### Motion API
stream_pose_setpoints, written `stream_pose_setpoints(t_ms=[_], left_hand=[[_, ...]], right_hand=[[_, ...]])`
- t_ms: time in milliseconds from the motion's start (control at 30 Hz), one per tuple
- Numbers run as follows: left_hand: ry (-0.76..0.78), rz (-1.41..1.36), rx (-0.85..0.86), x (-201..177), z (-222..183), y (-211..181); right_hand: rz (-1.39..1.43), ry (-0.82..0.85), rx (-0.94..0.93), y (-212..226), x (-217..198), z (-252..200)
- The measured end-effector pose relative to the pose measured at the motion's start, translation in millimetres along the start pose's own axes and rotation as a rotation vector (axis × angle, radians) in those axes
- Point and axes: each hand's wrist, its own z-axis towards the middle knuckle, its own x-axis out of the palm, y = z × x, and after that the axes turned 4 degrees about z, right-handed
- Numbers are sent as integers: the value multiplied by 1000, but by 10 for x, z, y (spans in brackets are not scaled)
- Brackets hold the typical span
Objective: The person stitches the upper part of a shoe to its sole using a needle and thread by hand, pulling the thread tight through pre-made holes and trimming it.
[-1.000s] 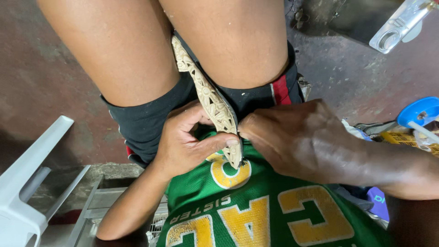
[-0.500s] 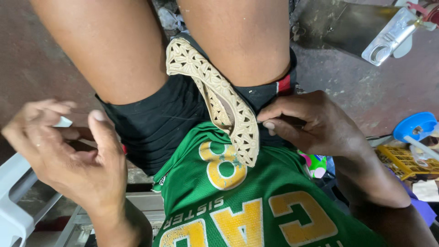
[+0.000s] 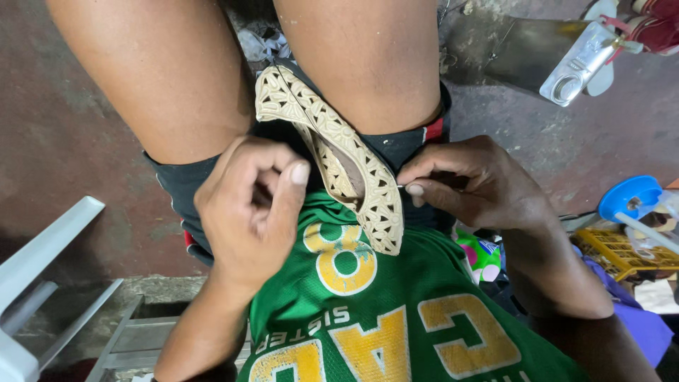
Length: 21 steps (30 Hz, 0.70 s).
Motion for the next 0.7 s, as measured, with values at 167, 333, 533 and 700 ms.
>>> stream_pose_setpoints(t_ms=[167, 333, 533, 700], left_hand=[[252, -153, -66, 179, 94, 59], [367, -583, -315, 239, 158, 267], [-65, 120, 175, 43, 144, 110], [-34, 503, 548, -46, 348, -42]], right_hand=[[-58, -5, 26, 18, 9, 42], [-53, -32, 37, -8, 8, -1], [4, -45, 33, -107, -23, -89], [16, -77, 21, -139, -26, -150]])
